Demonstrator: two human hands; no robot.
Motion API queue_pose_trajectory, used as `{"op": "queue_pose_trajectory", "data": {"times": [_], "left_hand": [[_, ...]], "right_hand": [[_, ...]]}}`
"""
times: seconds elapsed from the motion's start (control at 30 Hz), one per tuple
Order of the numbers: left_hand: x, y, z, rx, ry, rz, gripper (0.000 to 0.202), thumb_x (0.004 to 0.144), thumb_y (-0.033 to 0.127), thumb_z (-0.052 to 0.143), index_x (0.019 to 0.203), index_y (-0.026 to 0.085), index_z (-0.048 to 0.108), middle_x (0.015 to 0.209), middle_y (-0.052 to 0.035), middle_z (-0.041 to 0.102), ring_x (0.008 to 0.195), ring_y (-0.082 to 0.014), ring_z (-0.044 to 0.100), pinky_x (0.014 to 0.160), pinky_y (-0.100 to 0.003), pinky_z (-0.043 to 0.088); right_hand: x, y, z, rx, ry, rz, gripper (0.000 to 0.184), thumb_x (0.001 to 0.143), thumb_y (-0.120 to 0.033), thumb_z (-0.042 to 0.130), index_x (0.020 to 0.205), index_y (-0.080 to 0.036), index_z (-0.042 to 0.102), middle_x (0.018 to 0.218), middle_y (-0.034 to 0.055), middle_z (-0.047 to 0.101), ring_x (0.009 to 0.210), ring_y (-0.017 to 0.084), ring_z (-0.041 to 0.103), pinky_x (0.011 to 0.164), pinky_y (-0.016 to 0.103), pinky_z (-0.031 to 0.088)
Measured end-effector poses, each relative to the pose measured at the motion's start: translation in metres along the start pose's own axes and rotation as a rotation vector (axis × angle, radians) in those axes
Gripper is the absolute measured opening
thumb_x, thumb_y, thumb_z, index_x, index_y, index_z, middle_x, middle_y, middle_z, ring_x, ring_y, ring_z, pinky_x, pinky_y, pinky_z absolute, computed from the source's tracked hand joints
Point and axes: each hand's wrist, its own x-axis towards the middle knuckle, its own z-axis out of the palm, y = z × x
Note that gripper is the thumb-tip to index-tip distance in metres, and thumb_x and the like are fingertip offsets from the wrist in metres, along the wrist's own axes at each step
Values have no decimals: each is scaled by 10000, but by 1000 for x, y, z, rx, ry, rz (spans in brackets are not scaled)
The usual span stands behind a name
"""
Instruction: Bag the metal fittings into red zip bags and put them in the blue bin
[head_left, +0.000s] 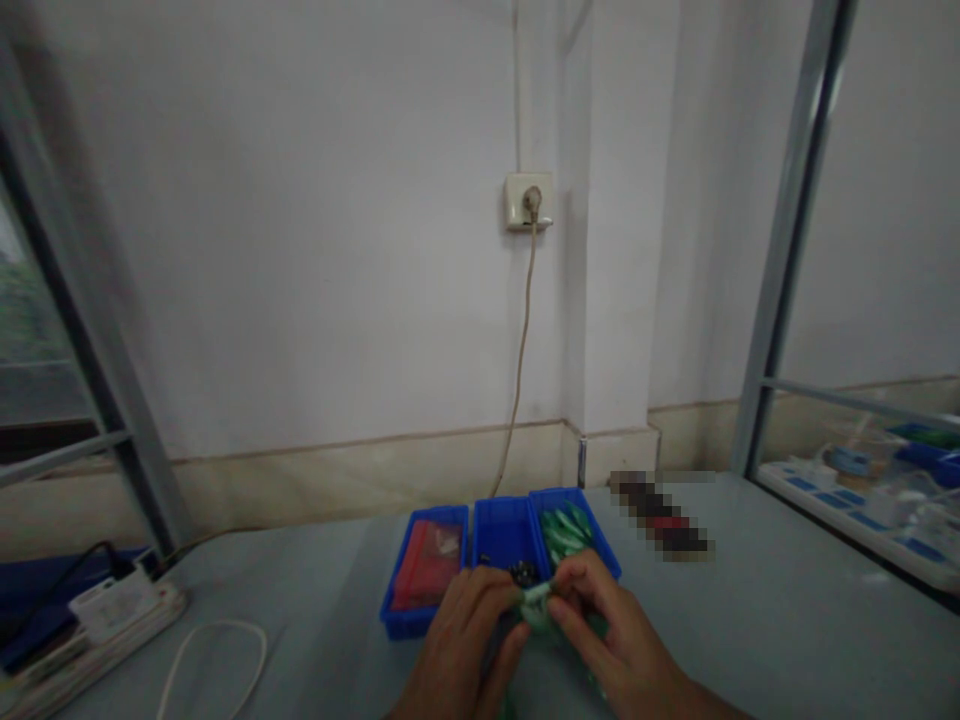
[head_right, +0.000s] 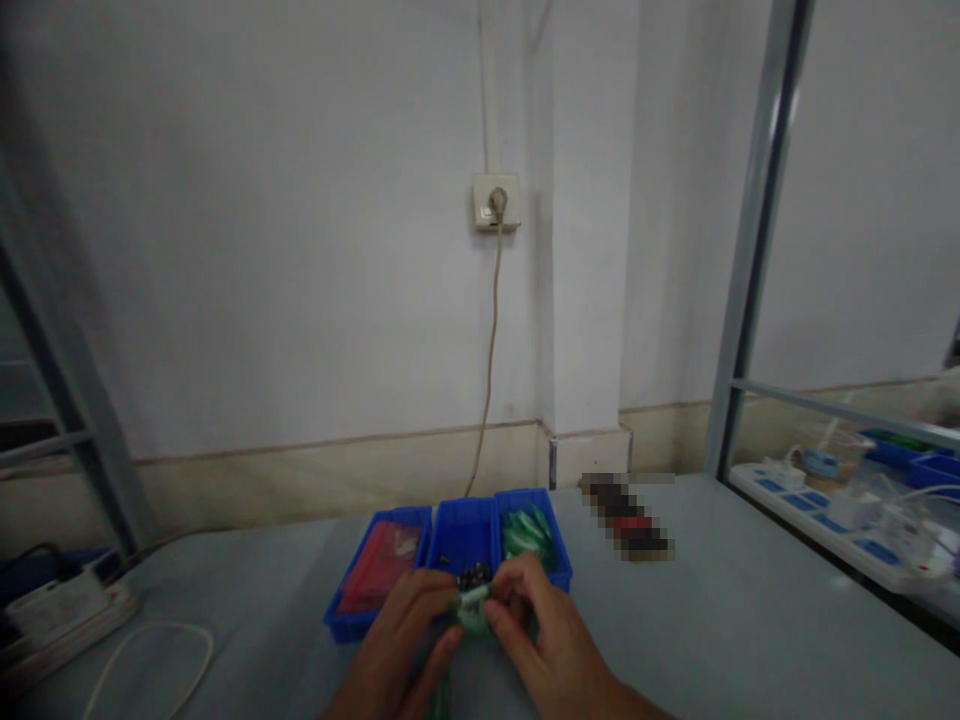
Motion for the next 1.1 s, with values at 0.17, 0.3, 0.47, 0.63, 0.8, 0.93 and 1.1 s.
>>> {"op": "queue_pose_trajectory", "data": {"times": [0.17,0.3,0.47,0.63,0.8,0.93,1.1], "left_hand": [[-5,-8,10,4,69,-32,448,1075,126,515,1513,223,501,1232,-121,721,1113,-216,734,982,-316,636],[-2,-8,6,-3,-29,-15,422,1048,115,543,1437,266,610,1265,-109,701,1177,-229,708,1018,-342,621],[4,-1,-3,-14,-38,-72,172,1110,247,558,1184,220,711,1176,-116,696,1072,-237,707,940,-346,623],[5,1,-2,-25,-57,-59,228,1150,288,493,1173,216,709,1051,-93,724,954,-218,711,857,-317,619],[-2,-1,4,5,-1,-87,291,1132,318,549,1409,256,615,1197,-83,770,1076,-228,751,935,-321,639],[-4,0,5,-14,31,-83,418,1113,170,481,1514,274,538,1297,-84,746,1173,-217,738,1021,-326,623],[3,0,0,-29,-11,-42,382,1085,151,537,1448,253,602,1244,-100,716,1143,-225,705,1011,-344,611]], "right_hand": [[1,1,-1,-25,-18,-34,231,1126,-462,520,1097,-254,615,882,7,672,787,191,641,736,273,503],[-1,-2,-4,-64,-35,-105,278,1155,-408,444,1157,-256,677,1075,61,743,997,223,710,903,303,536],[0,-1,-4,-86,-35,-139,243,1142,-378,459,1142,-254,669,974,43,705,880,212,690,820,293,545],[-2,5,0,-94,3,-99,138,1102,-360,555,1159,-247,610,930,14,640,795,190,631,749,278,519],[-2,5,1,-71,8,-97,113,1119,-340,533,1096,-250,596,911,6,649,796,183,633,746,267,519],[1,0,-2,-81,-19,-173,186,1136,-267,478,1162,-265,662,1057,47,717,975,211,698,896,297,550],[3,-3,-4,-92,1,-219,245,1090,-219,534,1284,-277,672,1142,73,735,988,234,713,889,321,577]]}}
